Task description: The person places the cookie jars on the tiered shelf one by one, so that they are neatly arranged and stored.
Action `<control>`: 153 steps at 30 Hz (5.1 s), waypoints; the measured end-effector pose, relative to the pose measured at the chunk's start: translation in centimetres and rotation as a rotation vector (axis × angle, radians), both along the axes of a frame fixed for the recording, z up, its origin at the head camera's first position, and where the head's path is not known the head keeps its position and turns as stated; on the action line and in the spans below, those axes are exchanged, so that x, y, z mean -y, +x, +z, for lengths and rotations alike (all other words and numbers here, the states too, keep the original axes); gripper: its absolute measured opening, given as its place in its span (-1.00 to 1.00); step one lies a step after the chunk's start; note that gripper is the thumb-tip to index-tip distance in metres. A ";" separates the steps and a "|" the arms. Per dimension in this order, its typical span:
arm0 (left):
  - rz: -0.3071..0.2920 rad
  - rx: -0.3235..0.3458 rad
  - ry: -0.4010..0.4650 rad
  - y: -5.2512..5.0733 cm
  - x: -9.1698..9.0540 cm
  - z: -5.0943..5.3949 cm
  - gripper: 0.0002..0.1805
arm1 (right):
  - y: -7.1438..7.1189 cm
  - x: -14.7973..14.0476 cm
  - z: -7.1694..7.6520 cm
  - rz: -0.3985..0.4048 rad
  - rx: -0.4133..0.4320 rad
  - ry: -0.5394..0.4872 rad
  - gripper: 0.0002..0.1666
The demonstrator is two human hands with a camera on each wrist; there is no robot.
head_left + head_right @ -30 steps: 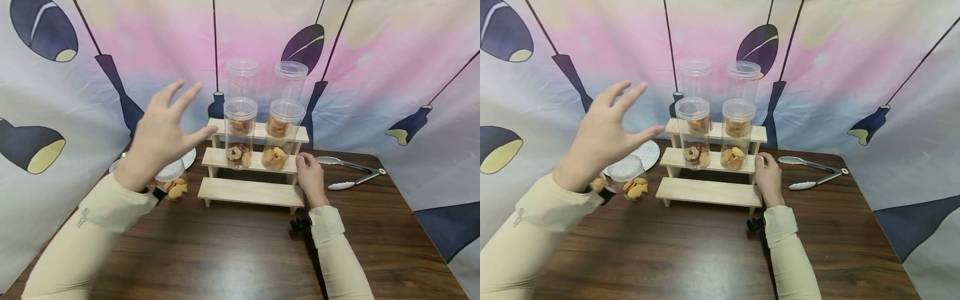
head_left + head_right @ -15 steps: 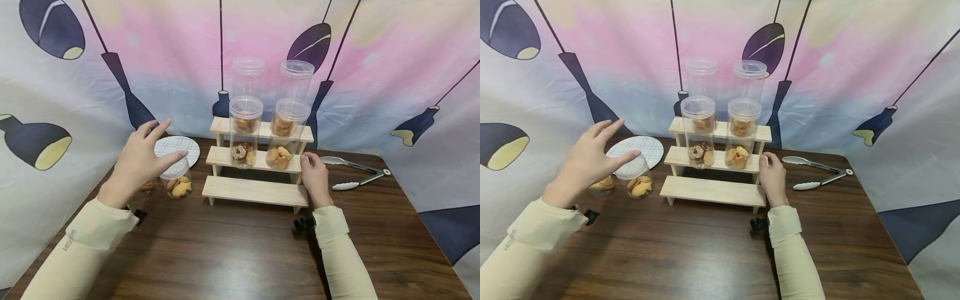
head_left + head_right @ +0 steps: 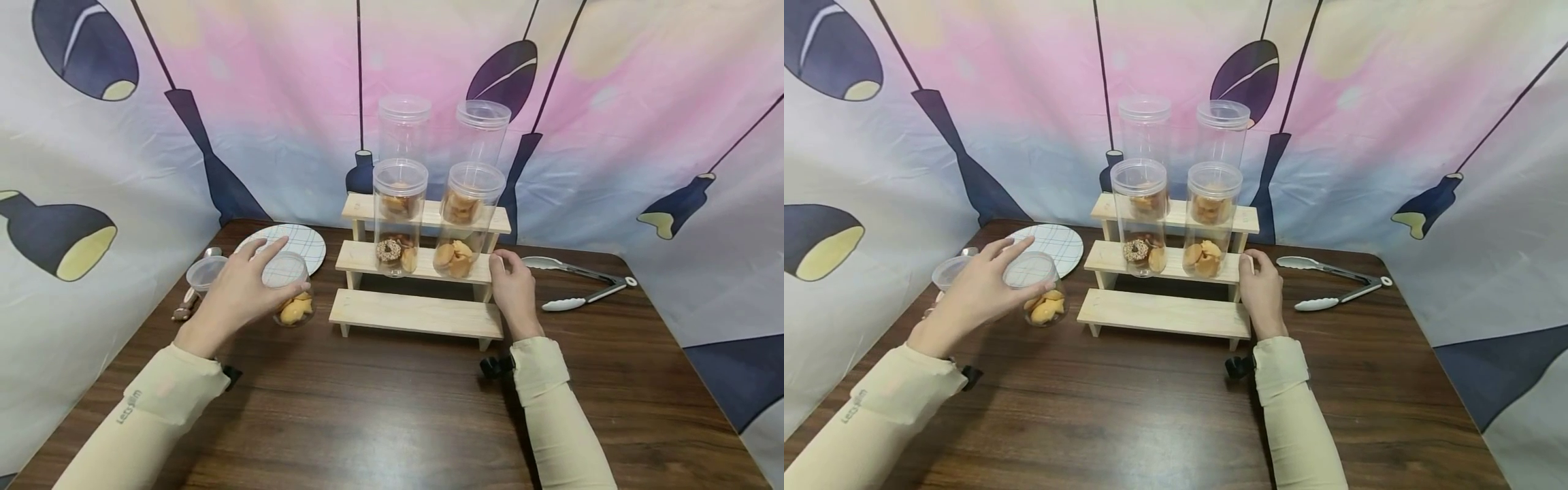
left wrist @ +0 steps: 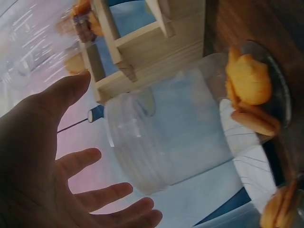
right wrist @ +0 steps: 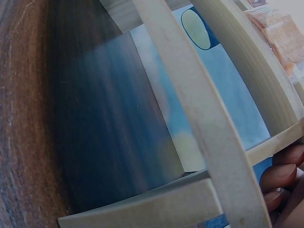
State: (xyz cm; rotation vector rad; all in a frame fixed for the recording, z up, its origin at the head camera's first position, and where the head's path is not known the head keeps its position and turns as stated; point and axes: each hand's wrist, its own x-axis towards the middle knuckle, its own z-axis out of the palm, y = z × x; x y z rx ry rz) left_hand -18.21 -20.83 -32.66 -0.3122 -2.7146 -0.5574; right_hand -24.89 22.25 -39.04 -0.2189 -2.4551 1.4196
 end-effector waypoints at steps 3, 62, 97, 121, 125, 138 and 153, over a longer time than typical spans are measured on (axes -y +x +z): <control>0.010 0.036 -0.004 -0.1 0.2 -0.6 -0.01 | 0.0 0.0 0.0 0.002 0.004 -0.001 -0.40; 0.056 0.111 -0.008 -0.7 0.0 -2.2 -0.21 | 0.1 0.1 0.1 -0.001 0.019 -0.014 -0.40; -0.117 -0.097 0.008 3.3 -4.8 3.0 -0.27 | 0.1 0.1 0.1 -0.010 0.008 -0.017 -0.43; -0.312 -0.081 -0.008 2.1 -11.6 2.1 -0.29 | 0.1 0.0 0.1 -0.013 -0.001 -0.005 -0.46; -0.302 -0.072 -0.020 2.1 -12.5 2.0 -0.25 | 0.1 0.0 0.0 -0.012 -0.007 -0.008 -0.47; -0.285 -0.056 -0.037 1.6 -14.2 1.7 -0.24 | 0.1 0.0 0.0 -0.008 -0.014 -0.011 -0.47; -0.236 -0.043 -0.051 1.5 -14.8 1.6 -0.27 | -0.1 -0.1 -0.2 -0.004 -0.028 -0.016 -0.46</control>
